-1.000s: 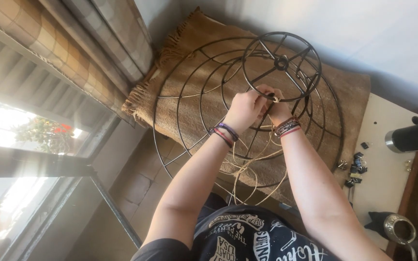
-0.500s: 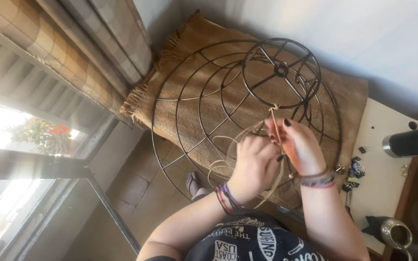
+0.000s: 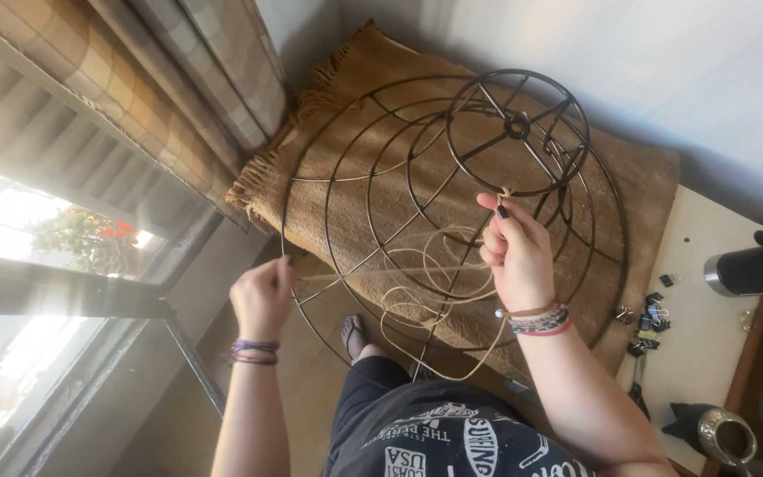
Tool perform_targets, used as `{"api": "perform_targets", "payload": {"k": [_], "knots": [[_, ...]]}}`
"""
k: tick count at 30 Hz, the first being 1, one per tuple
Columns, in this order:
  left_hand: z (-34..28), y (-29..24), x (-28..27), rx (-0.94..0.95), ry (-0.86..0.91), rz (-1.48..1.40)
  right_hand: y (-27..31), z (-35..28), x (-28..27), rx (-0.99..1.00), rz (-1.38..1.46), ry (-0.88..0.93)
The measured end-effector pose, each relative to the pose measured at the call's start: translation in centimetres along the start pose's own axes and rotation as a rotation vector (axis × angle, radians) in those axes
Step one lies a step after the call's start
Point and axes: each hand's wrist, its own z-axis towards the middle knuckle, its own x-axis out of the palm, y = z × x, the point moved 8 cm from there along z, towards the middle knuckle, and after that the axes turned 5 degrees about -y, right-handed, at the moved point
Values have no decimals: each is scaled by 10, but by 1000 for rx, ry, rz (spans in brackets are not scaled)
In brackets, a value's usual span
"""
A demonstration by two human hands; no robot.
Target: The person measures and cuts a length of rope, then wraps it around the top ring of a wire lampshade frame. They secure the rope with a knot and use binder clips to hold it in place while continuing to wrap.
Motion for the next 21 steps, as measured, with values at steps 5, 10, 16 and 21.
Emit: {"api": "perform_targets", "payload": {"k": [5, 10, 16, 21], "knots": [[-19, 9, 51, -254, 598, 372, 4, -7, 14, -160, -90, -88], [9, -135, 84, 186, 262, -127, 7, -9, 4, -265, -242, -86], [41, -245, 130, 391, 88, -550, 32, -6, -29, -529, -720, 10], [55, -247, 171, 243, 131, -695, 53, -1, -39, -725, -871, 10]]}}
